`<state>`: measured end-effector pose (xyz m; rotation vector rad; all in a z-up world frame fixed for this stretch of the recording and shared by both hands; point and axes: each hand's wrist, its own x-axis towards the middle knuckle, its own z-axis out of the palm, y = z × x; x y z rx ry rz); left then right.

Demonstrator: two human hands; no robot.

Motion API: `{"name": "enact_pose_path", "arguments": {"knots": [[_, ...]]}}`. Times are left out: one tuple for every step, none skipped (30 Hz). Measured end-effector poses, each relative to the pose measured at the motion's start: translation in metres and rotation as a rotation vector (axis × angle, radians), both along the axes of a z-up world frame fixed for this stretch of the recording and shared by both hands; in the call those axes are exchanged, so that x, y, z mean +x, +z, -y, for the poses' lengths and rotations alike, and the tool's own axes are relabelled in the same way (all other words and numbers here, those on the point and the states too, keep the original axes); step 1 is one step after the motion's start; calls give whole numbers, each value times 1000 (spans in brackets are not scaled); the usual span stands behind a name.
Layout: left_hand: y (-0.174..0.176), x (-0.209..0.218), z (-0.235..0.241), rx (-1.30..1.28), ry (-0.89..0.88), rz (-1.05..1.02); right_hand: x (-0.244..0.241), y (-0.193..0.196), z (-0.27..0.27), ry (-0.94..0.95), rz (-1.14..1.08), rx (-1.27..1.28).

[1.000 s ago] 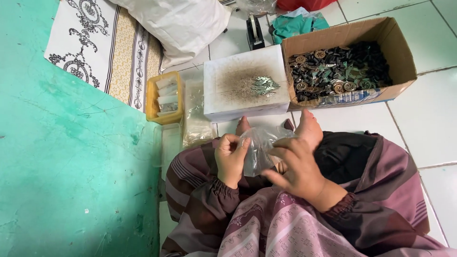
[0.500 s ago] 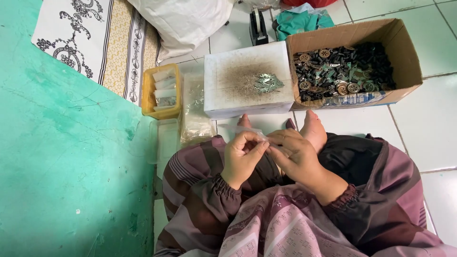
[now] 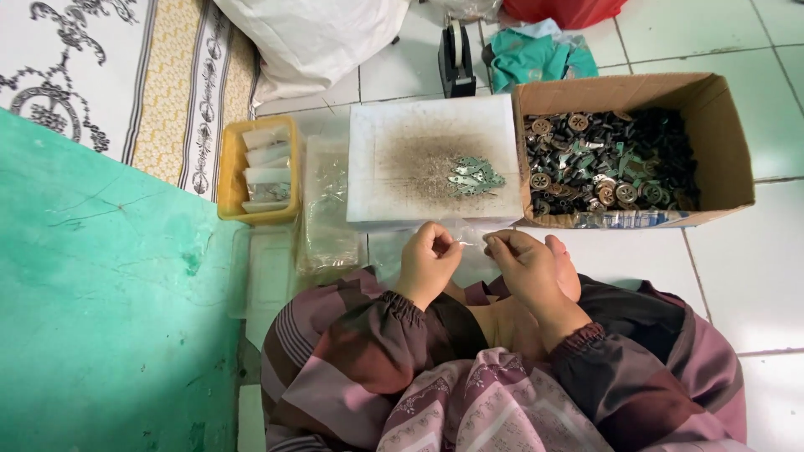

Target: The person sits on the floor and sorts small metal and plastic buttons from a cardboard box. They pick buttons one by one, place them on a white board, and then transfer them into small plastic bags, which are placed in a yellow container.

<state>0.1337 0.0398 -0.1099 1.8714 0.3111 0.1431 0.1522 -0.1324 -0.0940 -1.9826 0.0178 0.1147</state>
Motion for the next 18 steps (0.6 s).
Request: {"name": "enact_pose_path", "arguments": {"knots": [[6, 1, 1, 86, -11, 22, 6, -20, 5, -5, 29, -121], [12, 6, 0, 176, -23, 50, 15, -40, 8, -8, 66, -238], [12, 10, -3, 175, -22, 35, 18, -42, 5, -4, 51, -239], [12, 15, -6, 324, -74, 185, 22, -43, 2, -12, 41, -170], [12, 19, -8, 473, -129, 336, 26, -44, -1, -22, 31, -101], [16, 25, -12, 472, -134, 320, 29, -48, -3, -23, 15, -100], [20, 31, -14, 577, -169, 387, 31, -52, -5, 3, 9, -119], [25, 38, -17, 679, -204, 459, 35, -54, -6, 29, 8, -140], [19, 42, -19, 675, -210, 448, 38, -53, -7, 28, -5, -141], [12, 47, -21, 643, -253, 446, 41, -52, -8, 47, -16, -151], [7, 50, -23, 611, -296, 444, 43, -50, -8, 67, -27, -160], [-5, 52, -25, 609, -298, 434, 45, -53, -7, 68, -38, -160], [-15, 53, -26, 597, -294, 420, 46, -55, -5, 71, -54, -155], [-25, 54, -28, 587, -289, 406, 47, -57, -4, 73, -70, -149], [-21, 54, -29, 586, -293, 396, 45, -57, -4, 74, -80, -148], [-16, 56, -29, 584, -259, 380, 45, -56, -5, 74, -38, -132], [-10, 57, -30, 583, -226, 365, 44, -54, -6, 73, 3, -117], [-10, 57, -30, 582, -229, 363, 48, -50, -5, 71, 1, -116]]}}
